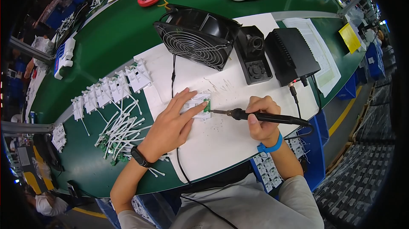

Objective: Soldering wires onto small circuit boards and organizing plastic components on a factory assembly line workstation.

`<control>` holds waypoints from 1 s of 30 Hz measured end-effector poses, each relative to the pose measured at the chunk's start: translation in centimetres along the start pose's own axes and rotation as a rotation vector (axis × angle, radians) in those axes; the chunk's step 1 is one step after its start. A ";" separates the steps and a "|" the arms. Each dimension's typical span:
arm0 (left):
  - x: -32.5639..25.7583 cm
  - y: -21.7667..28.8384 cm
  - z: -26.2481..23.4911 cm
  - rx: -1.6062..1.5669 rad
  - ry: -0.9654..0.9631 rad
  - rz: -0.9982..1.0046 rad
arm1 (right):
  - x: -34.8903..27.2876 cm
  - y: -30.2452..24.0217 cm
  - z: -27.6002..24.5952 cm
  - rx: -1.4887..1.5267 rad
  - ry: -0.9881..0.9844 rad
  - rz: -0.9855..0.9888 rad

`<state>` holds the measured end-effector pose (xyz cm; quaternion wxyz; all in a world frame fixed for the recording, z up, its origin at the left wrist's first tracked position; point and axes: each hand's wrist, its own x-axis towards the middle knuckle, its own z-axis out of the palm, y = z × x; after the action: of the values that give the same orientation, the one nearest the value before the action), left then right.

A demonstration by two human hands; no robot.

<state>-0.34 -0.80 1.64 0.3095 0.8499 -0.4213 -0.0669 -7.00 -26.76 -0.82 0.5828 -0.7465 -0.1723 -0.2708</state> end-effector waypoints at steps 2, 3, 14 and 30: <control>0.0 0.0 0.0 0.014 -0.001 0.013 | -0.1 0.1 -0.1 -0.014 0.003 -0.012; 0.0 0.0 0.0 0.015 -0.003 0.011 | -0.1 0.1 -0.1 -0.027 0.006 -0.026; 0.1 0.0 1.0 0.149 0.105 0.046 | -0.5 0.2 -0.1 -0.064 0.216 -0.055; -0.5 2.8 3.7 0.042 0.301 -0.157 | -0.1 -0.1 0.8 -0.171 0.092 -0.047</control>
<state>-3.96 -3.44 0.25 0.3452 0.8869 -0.3036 0.0458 -6.96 -26.00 -0.89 0.5177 -0.7761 -0.1390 -0.3322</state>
